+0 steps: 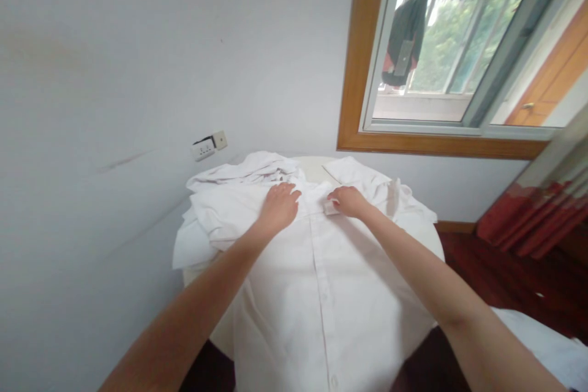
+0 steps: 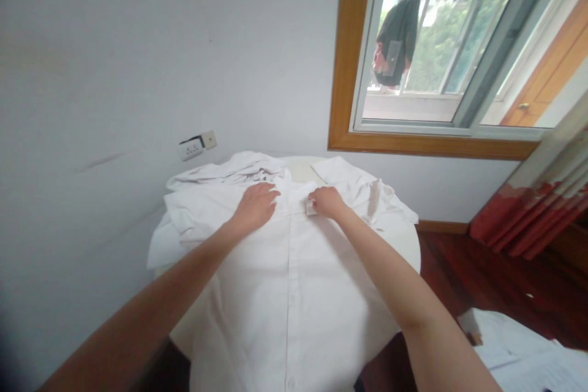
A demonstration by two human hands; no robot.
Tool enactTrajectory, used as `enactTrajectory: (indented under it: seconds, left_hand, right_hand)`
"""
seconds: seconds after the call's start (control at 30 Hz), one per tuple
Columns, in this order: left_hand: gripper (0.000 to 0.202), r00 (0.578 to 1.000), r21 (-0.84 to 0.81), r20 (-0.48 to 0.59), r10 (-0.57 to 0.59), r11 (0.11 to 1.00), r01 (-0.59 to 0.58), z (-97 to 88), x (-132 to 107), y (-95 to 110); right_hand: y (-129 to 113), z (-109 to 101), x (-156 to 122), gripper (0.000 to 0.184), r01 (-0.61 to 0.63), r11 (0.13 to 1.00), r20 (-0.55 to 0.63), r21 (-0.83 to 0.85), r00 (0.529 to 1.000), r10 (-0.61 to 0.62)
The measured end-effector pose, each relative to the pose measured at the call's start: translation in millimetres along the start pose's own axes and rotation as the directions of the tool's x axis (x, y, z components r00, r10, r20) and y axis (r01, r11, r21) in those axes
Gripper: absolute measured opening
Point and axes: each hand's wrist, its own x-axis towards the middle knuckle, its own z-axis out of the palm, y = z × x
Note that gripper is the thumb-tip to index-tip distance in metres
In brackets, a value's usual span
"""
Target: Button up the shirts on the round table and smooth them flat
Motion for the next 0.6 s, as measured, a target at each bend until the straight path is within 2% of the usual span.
enactTrajectory:
  seconds: [0.07,0.17,0.27,0.33,0.43,0.53,0.6]
  left_hand:
    - [0.038,1.0,-0.032,0.008,-0.026,0.999,0.026,28.5,7.4,15.0]
    - [0.048,0.996,-0.062,0.027,-0.087,0.994,0.088,64.8,5.6,22.2]
    - [0.042,0.988,-0.094,0.08,-0.133,0.986,0.141,84.9,-4.6,20.0]
    - [0.037,0.984,-0.115,0.113,-0.14,0.982,0.153,88.0,-11.1,19.2]
    - [0.032,0.975,-0.097,0.162,-0.153,0.981,0.17,81.1,-17.2,22.3]
    - [0.03,0.966,-0.045,0.218,-0.139,0.987,0.152,67.8,-20.9,28.7]
    - [0.029,0.971,-0.038,0.211,-0.115,0.991,0.125,57.2,-23.2,32.4]
  right_hand:
    - [-17.4,16.8,12.7,0.033,-0.04,0.999,0.032,0.028,0.999,0.039]
    - [-30.1,43.7,19.5,0.038,-0.087,0.996,0.012,0.026,0.996,0.086]
    - [-34.3,68.9,13.6,0.049,-0.142,0.989,-0.044,0.048,0.989,0.144]
    - [-35.8,80.7,6.6,0.052,-0.154,0.985,-0.079,0.08,0.984,0.16]
    - [-39.3,86.5,-3.9,0.055,-0.134,0.985,-0.094,0.104,0.985,0.144]
    - [-46.1,80.3,-14.8,0.054,-0.135,0.986,-0.097,0.101,0.985,0.145]
    - [-52.3,72.2,-23.9,0.051,-0.146,0.985,-0.115,0.091,0.981,0.156]
